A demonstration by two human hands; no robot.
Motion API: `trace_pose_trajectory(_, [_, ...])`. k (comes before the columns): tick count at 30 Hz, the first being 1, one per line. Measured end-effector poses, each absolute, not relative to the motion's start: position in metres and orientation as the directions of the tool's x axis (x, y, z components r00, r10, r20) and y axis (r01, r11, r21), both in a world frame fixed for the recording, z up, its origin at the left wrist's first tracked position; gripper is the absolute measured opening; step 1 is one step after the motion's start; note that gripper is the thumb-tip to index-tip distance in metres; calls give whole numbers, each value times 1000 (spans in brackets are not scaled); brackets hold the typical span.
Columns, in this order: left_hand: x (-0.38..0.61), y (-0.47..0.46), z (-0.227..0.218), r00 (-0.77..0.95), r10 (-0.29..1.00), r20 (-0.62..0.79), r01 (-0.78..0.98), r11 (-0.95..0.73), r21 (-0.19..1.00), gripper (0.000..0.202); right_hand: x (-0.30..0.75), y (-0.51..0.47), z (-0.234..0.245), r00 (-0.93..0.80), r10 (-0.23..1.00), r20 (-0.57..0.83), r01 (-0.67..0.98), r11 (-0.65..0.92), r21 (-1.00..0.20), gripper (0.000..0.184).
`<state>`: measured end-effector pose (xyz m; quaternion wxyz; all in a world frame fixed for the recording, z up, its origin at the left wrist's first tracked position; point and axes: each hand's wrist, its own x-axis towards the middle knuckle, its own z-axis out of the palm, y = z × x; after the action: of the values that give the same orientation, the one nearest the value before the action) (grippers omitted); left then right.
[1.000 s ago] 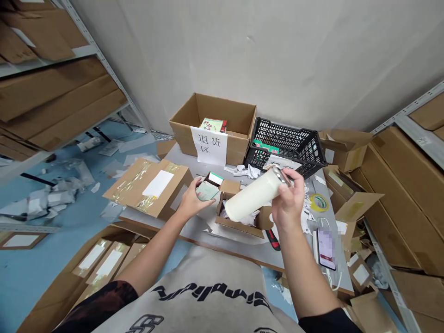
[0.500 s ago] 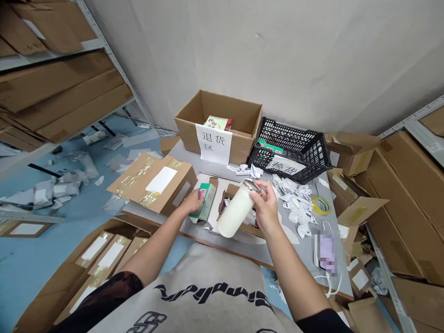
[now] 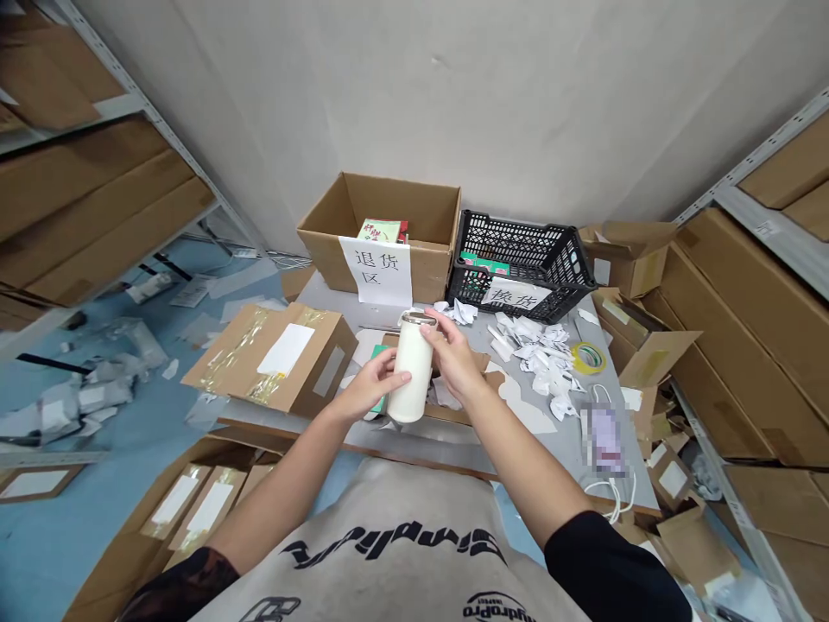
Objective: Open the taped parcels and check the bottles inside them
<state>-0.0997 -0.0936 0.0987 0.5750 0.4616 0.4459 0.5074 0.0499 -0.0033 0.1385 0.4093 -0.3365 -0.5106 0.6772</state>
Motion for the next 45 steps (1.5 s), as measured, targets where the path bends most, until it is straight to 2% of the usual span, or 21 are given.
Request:
trace_pose_trajectory(3, [-100, -92, 97, 3, 996, -91, -240, 89, 967, 55, 58, -10, 133, -453, 886, -103, -173, -200, -964, 61])
trace_pose_trajectory(7, [-99, -93, 96, -101, 989, -107, -220, 83, 972, 52, 69, -26, 123, -504, 855, -123, -40, -166, -985, 50])
trace_pose_trajectory(13, [-96, -95, 88, -243, 970, 4, 196, 45, 980, 50, 55, -42, 111, -489, 854, -178, -74, -244, -967, 46])
trace_pose_trajectory(17, [-98, -99, 89, -226, 974, 22, 281, 43, 959, 45, 48, -43, 106, -425, 880, -214, -91, -276, -957, 46])
trace_pose_trajectory(21, [-106, -104, 91, -155, 987, 37, 220, -2, 976, 46, 47, -44, 106, -397, 892, -218, -132, -291, -948, 46])
trace_pose_trajectory(24, [-115, -104, 88, -157, 987, 16, 63, -6, 998, 44, 46, -46, 109, -412, 885, -218, -190, -318, -929, 43])
trace_pose_trajectory(27, [-125, -103, 84, -133, 987, -89, -164, 67, 984, 44, 43, -49, 107, -407, 888, -212, -251, -332, -909, 42])
trace_pose_trajectory(30, [-131, -103, 84, 37, 978, -208, -323, 208, 923, 57, 38, -53, 101, -363, 910, -203, -287, -316, -904, 39])
trace_pose_trajectory(32, [-131, -105, 85, 128, 965, -230, -356, 261, 897, 61, 36, -57, 98, -339, 921, -194, -256, -288, -923, 33])
trace_pose_trajectory(34, [-129, -106, 87, 138, 964, -227, -359, 262, 896, 62, 36, -60, 97, -332, 928, -170, -175, -237, -956, 30])
trace_pose_trajectory(39, [-115, -108, 94, 88, 970, -227, -326, 243, 914, 64, 43, -61, 97, -271, 954, -125, 33, -121, -992, 42])
trace_pose_trajectory(42, [-107, -107, 95, 96, 971, -221, -337, 241, 910, 64, 53, -57, 97, -246, 960, -134, 0, -138, -990, 48])
trace_pose_trajectory(45, [-100, -107, 93, 71, 972, -224, -369, 234, 899, 58, 66, -53, 101, -259, 954, -150, -92, -179, -980, 43])
